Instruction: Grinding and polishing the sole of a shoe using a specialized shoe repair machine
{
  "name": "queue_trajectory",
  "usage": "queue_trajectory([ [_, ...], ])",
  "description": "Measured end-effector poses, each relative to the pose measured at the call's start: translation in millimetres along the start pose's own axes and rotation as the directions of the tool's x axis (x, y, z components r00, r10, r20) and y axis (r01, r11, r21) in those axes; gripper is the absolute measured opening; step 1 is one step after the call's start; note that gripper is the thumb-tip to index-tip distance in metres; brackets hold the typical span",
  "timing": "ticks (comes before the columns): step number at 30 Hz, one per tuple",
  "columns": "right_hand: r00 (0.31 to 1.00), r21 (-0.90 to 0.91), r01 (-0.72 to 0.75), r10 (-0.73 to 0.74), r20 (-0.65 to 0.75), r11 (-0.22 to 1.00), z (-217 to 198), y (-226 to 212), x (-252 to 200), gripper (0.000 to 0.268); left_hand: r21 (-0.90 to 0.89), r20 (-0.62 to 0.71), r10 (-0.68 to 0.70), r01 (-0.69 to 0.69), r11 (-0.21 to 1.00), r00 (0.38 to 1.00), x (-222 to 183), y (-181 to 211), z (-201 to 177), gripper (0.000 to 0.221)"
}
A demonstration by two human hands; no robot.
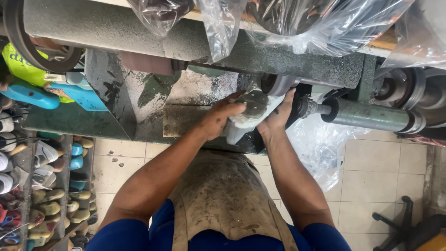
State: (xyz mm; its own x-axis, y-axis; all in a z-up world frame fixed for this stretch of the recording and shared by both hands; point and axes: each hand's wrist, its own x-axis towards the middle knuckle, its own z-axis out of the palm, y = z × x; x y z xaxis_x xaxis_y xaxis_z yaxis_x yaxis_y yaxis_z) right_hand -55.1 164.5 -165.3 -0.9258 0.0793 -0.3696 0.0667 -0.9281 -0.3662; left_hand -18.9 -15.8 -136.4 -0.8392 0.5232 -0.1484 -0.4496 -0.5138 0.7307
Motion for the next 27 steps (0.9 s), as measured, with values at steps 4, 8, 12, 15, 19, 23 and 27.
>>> queue_trajectory([
  [4, 0.997, -0.117, 0.002, 0.007, 0.083, 0.993, 15.3, -4.2, -17.6, 0.073, -0.220, 0.063, 0.081, -0.066, 0.973, 0.995, -20.3, 23.9, 19.0, 0.058],
  [8, 0.997, -0.250, -0.034, 0.014, -0.081, 0.968, 18.7, -0.8, -13.4, 0.056, -0.246, -0.106, 0.101, -0.124, 0.961, 0.989, -19.1, -3.3, 16.6, 0.075],
  [12, 0.985, -0.346, -0.044, -0.016, -0.170, 0.937, 28.6, -5.7, -23.9, 0.044, -0.430, -0.166, 0.007, -0.078, 0.900, 0.986, -14.7, -16.4, 24.6, 0.073],
  [15, 0.990, -0.510, -0.023, -0.052, -0.132, 0.860, 37.2, -22.9, -24.9, 0.040, -0.384, -0.130, -0.066, 0.012, 0.923, 0.989, -6.3, -13.6, 18.8, 0.079],
  [19, 0.989, -0.656, -0.040, -0.062, -0.131, 0.754, 27.3, -35.0, -41.3, 0.037, -0.166, -0.155, -0.329, 0.304, 0.938, 0.932, -9.3, 19.8, 13.3, 0.091],
  [23, 0.999, -0.605, -0.046, 0.048, -0.014, 0.795, -6.5, -23.5, -61.0, 0.037, -0.286, 0.075, 0.057, -0.033, 0.958, 0.996, -9.4, 6.0, 2.5, 0.098],
  [27, 0.998, -0.463, -0.060, 0.058, -0.017, 0.884, -36.1, -21.5, -84.8, 0.047, -0.328, 0.092, 0.000, 0.030, 0.944, 0.996, -21.7, -28.7, -1.5, 0.089],
])
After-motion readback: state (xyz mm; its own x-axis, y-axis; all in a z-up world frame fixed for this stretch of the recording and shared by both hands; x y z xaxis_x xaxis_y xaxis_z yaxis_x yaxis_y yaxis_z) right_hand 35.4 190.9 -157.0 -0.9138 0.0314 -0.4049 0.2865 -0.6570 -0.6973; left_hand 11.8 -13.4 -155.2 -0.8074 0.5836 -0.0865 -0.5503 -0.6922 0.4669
